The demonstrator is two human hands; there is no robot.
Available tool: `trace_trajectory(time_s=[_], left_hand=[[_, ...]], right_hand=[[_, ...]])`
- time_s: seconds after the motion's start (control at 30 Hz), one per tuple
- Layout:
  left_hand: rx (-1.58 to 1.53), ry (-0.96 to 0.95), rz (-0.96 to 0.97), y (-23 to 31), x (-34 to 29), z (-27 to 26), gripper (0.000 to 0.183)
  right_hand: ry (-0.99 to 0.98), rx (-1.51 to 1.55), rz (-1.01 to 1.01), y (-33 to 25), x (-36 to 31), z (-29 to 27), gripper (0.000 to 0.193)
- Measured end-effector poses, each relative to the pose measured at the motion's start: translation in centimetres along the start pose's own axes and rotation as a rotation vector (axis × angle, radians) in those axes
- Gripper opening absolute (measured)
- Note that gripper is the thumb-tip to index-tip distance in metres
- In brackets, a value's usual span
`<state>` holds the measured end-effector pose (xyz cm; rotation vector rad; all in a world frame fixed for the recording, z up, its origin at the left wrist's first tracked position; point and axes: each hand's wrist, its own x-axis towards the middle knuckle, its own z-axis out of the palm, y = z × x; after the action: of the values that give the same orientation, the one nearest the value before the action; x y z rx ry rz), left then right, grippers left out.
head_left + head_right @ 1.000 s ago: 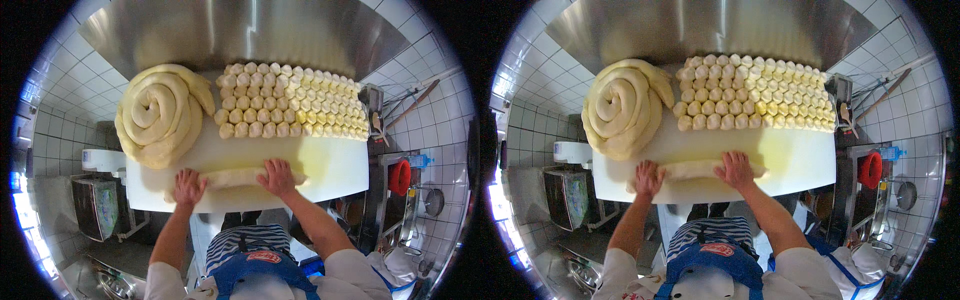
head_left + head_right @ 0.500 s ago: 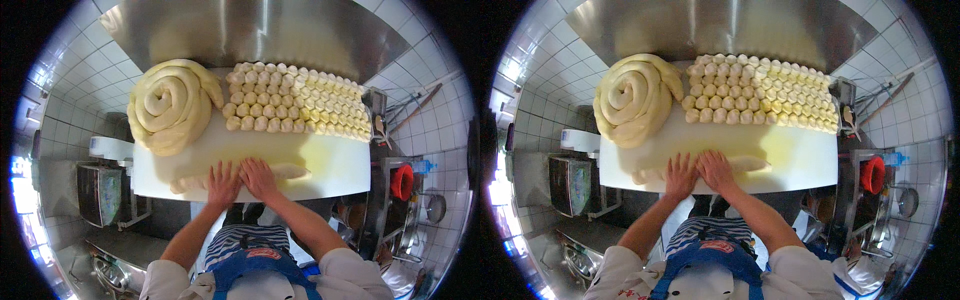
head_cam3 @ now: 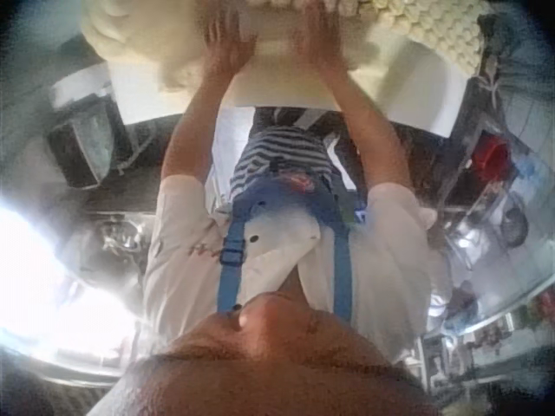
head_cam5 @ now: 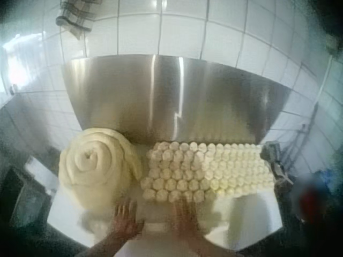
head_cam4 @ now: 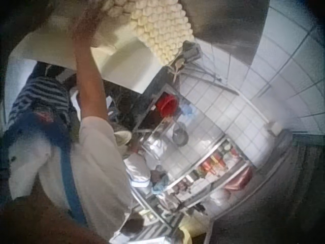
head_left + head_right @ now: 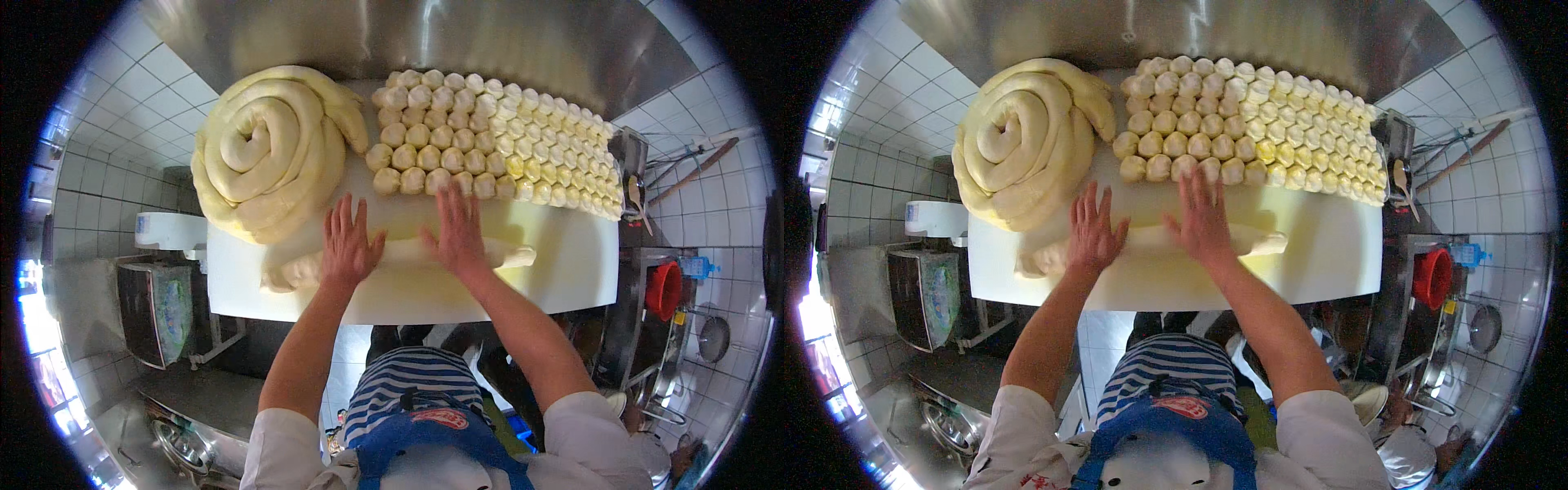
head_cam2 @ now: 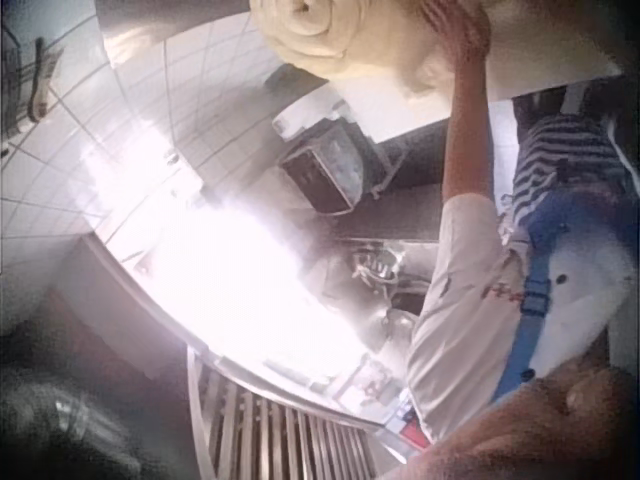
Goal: The person repeatedly pinches off small pieces of dough from a long rope, rolls them into uniform balls, and arranges them in neat rows on a white countertop. The person also applies a yellow liquid to the tops of the dough balls using a small bowl.
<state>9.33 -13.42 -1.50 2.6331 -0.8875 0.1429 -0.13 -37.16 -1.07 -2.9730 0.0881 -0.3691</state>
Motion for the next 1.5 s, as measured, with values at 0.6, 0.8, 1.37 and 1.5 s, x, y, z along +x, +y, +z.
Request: trace_trajectory(time_s=[0.6, 0.8, 1.37, 1.5], left_hand=[[0.143, -0.140, 0.105, -2.7, 0.5, -2.0, 0.089], [0.067, -0.403, 0.357, -2.2, -7.8, -5.2, 0.080], [0.076, -0.379, 0.269, -10.9, -5.2, -13.3, 0.079], [-0.279, -0.358, 0.385, 3.1, 0.6, -5.8, 0.089]], right_hand=[[-0.138, -0.094, 0.310, 6.4, -3.3, -3.1, 0.092], [-0.226, 0.085, 0.118, 1.7, -14.6, -6.7, 0.074], [-0.240, 1.338, 0.779, 5.5, -9.0, -6.5, 0.046], [-0.041, 1.216, 0.965, 4.5, -6.6, -2.8, 0.037]])
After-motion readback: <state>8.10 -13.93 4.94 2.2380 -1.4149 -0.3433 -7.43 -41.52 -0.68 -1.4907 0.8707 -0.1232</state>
